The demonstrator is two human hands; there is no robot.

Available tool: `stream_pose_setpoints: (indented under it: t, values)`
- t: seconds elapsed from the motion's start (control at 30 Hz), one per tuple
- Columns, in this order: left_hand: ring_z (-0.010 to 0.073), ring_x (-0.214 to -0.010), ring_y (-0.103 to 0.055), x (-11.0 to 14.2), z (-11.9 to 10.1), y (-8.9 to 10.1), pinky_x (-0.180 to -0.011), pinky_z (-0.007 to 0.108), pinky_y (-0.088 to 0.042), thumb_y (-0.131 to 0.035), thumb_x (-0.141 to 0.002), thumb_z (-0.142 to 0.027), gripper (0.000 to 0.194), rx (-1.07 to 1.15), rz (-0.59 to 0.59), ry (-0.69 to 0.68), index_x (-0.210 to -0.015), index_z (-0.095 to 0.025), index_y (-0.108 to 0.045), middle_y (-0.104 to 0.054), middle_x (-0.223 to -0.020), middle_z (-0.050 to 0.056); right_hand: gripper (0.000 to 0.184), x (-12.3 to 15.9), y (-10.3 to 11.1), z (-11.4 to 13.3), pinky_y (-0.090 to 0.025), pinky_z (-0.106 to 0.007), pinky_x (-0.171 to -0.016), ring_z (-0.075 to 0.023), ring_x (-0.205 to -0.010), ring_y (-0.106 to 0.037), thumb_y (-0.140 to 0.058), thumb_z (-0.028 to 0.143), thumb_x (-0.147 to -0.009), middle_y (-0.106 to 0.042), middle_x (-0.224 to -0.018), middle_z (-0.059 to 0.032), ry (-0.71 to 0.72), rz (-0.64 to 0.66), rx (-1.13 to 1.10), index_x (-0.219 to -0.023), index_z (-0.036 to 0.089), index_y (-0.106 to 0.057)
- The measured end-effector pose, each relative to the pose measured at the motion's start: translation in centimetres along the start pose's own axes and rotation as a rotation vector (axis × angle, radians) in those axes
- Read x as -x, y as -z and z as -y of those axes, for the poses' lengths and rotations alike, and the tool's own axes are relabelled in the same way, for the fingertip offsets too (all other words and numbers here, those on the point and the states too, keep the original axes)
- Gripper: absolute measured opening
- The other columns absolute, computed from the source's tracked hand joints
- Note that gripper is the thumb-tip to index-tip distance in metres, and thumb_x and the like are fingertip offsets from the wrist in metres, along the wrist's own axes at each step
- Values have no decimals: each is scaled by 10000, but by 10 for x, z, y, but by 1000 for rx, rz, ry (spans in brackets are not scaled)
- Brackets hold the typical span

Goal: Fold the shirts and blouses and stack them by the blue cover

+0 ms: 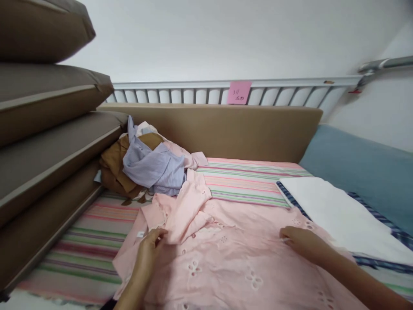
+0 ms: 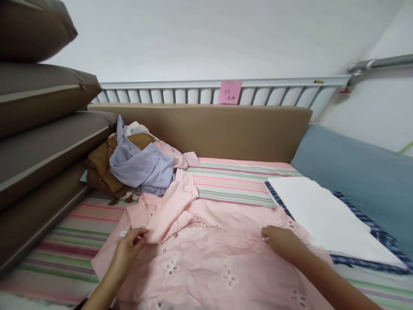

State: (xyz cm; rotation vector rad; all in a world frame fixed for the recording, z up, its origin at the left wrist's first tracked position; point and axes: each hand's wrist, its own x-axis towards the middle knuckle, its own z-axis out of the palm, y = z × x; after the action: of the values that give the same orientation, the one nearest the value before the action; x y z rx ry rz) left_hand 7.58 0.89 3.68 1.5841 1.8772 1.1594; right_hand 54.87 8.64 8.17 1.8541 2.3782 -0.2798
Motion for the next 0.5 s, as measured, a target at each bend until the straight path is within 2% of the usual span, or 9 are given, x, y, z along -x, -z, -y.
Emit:
stream_pose_setpoints:
  t: [0.1, 0.2, 0.27, 0.37, 0.5]
  values:
    - [154, -654, -605, -11, 1, 14, -633, 283, -504, -492, -772, -348, 293, -54, -100, 3, -991, -210, -630, -671, -922, 52, 237, -13, 22, 14, -433, -331, -659, -247, -786, -633, -438, 331, -778, -699, -834, -38, -3, 42, -65, -706, 264, -654]
    - [162, -744, -621, -44, -4, 29, -688, 275, -497, -453, -801, -325, 307, -146, -162, 10, -1017, -188, -622, -663, -981, 71, 304, -38, 45, 42, -417, -313, -669, -238, -791, -623, -404, 373, -820, -695, -854, -57, 15, -32, -76, -732, 235, -660]
    - [173, -851, -623, -74, -5, 33, -764, 270, -478, -443, -811, -266, 297, -234, -113, 38, -1029, -178, -623, -668, -1011, 80, 293, -61, 53, 66, -409, -301, -674, -232, -811, -617, -410, 351, -821, -694, -876, -59, 30, -79, -81, -765, 221, -666]
    - [190, -962, -603, -120, 3, 27, -851, 276, -434, -470, -781, -158, 283, -304, -15, 68, -1005, -157, -642, -679, -1029, 103, 231, -105, 54, 104, -408, -283, -689, -215, -828, -612, -457, 298, -796, -696, -877, -39, 34, -113, -161, -775, 224, -675]
    - [188, -849, -633, -163, 29, 12, -749, 260, -451, -545, -745, -171, 209, -277, 47, 177, -908, -139, -671, -709, -922, 113, 173, -174, 41, 150, -428, -267, -777, -200, -908, -613, -554, 262, -747, -697, -956, -34, -103, -173, -422, -844, 220, -691]
